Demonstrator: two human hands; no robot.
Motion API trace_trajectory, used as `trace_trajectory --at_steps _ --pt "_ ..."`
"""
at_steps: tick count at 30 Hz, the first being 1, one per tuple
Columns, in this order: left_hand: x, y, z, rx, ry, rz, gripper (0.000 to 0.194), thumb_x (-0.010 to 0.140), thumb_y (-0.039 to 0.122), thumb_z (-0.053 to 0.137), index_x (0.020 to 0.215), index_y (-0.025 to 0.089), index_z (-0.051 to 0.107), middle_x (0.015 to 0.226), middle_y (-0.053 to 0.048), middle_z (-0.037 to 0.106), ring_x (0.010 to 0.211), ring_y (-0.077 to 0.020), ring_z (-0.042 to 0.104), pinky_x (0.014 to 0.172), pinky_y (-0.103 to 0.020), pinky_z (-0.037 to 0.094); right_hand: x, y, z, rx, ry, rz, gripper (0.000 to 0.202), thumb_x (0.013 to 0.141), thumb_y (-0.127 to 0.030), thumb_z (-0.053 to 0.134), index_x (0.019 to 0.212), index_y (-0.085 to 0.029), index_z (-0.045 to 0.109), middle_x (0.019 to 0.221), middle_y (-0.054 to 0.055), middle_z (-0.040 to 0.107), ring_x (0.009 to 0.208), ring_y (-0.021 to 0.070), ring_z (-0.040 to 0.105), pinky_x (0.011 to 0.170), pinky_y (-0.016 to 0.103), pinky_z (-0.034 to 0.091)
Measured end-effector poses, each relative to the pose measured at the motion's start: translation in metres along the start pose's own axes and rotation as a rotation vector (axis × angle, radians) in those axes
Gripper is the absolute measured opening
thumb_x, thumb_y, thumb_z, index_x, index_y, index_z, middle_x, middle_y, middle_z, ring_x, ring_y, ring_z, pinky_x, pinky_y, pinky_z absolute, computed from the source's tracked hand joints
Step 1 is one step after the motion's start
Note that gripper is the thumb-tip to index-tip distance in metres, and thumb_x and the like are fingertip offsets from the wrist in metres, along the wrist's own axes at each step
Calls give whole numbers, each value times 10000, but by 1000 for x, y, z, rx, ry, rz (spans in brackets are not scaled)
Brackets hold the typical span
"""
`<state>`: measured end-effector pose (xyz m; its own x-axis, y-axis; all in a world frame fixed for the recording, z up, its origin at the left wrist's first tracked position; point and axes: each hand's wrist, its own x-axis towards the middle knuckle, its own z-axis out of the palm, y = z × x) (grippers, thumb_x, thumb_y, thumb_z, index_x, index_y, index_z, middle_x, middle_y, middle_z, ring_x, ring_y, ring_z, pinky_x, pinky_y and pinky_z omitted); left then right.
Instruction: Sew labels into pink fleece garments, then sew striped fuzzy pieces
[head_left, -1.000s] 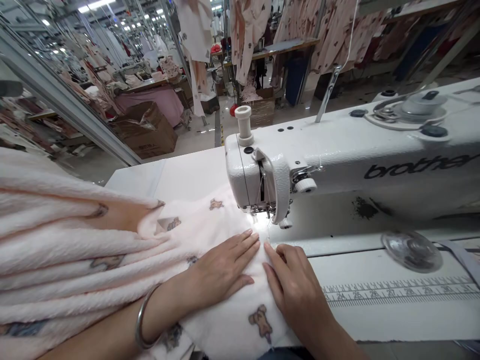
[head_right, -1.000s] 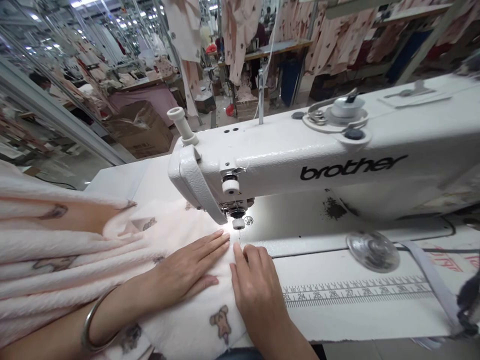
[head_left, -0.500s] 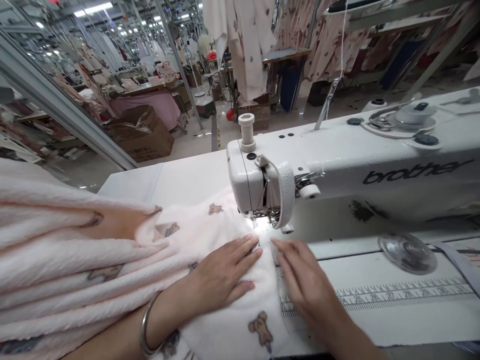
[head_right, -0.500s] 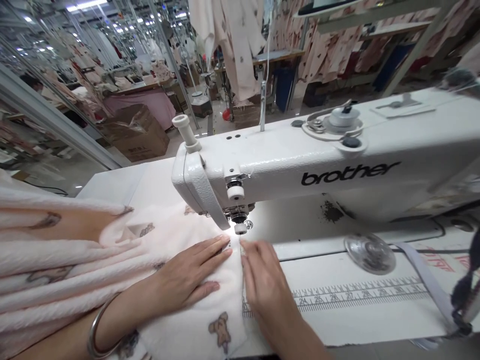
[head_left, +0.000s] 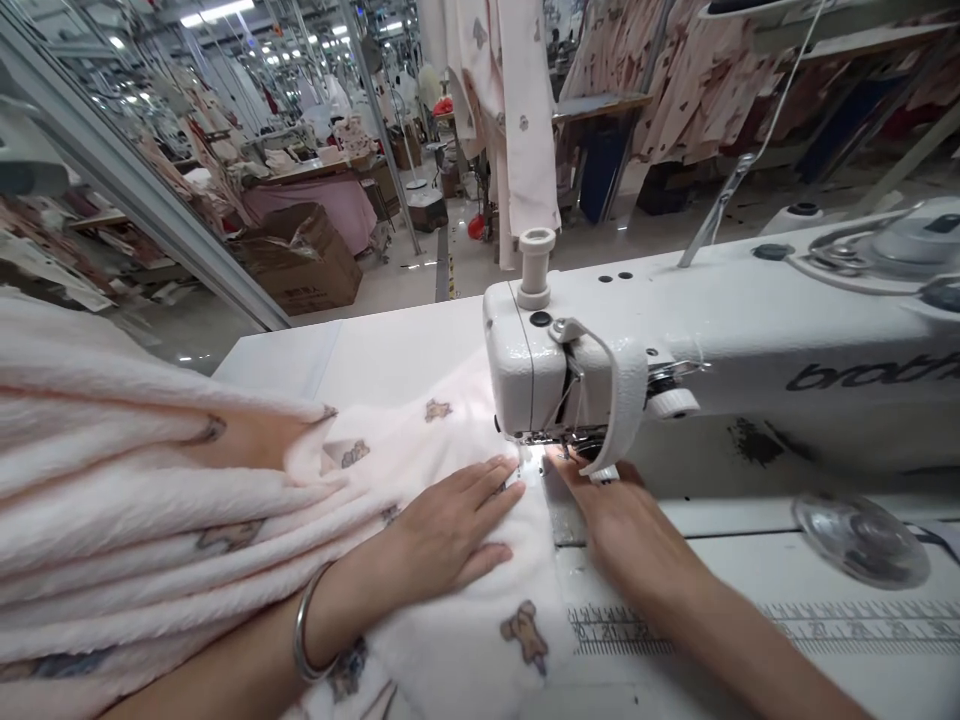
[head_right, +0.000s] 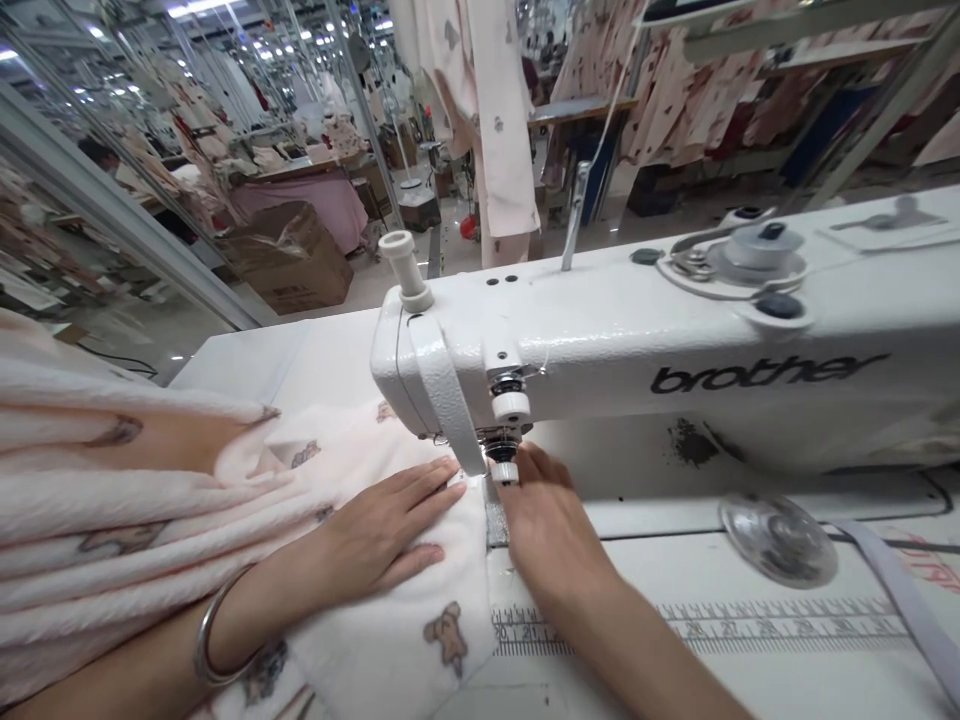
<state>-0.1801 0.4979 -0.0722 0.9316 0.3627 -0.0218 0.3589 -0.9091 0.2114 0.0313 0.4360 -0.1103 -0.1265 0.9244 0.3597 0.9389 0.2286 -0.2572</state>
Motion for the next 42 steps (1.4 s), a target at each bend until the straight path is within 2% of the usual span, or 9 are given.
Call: trace_trajectory --at_steps 3,5,14,20,23,28,37,42 --pt "1 2 -2 -19 4 3 539 917 377 443 1369 97 353 1443 -190 346 1358 -283 310 1097 -438 358 -25 -16 3 -4 9 -15 562 805 44 236 1275 -114 499 1197 135 550 1162 269 444 915 420 388" --pt "2 2 -4 -11 7 3 542 916 374 445 1366 85 355 1428 -197 367 1353 -280 321 1091 -429 369 -30 -22 8 -35 11 -23 565 789 54 259 1276 -104 501 1249 150 516 1203 302 407 922 454 370" --pt "3 -5 0 -27 37 1 542 921 376 429 1379 101 337 1461 -190 317 1379 -272 270 1104 -437 350 -20 -23 13 -63 35 7 542 795 66 294 1228 -133 552 1251 123 531 1174 287 434 913 434 357" --pt "3 -7 1 -59 67 0 521 917 363 443 1371 124 350 1442 -188 348 1362 -279 305 1090 -451 367 -19 -23 13 -95 47 -19 586 748 85 302 1234 -132 548 1221 118 548 1130 277 462 872 404 374" --pt "3 -9 4 -60 86 -6 513 921 368 435 1371 137 351 1444 -181 345 1352 -282 323 1084 -457 375 -20 -21 11 -74 25 -5 608 741 86 298 1250 -143 538 1228 115 540 1172 276 436 897 405 374" --pt "4 -11 3 -42 60 -5 487 924 376 428 1345 135 377 1439 -172 347 1341 -281 334 1083 -454 375 -22 -17 9 -34 19 -19 592 755 69 298 1252 -144 537 1243 120 524 1198 266 417 922 400 381" --pt "15 -21 0 -29 43 -55 425 929 397 406 1274 152 448 1355 -144 438 1289 -286 396 1051 -464 402 -21 -19 13 -80 -7 47 589 755 55 321 1270 -164 506 1236 118 517 1173 271 431 900 418 425" --pt "17 -25 1 -19 42 -68 470 933 414 392 1322 152 403 1376 -138 418 1301 -270 379 1080 -453 371 -24 -22 8 -32 -3 25 604 751 73 289 1290 -143 457 1256 147 472 1202 280 402 906 443 460"
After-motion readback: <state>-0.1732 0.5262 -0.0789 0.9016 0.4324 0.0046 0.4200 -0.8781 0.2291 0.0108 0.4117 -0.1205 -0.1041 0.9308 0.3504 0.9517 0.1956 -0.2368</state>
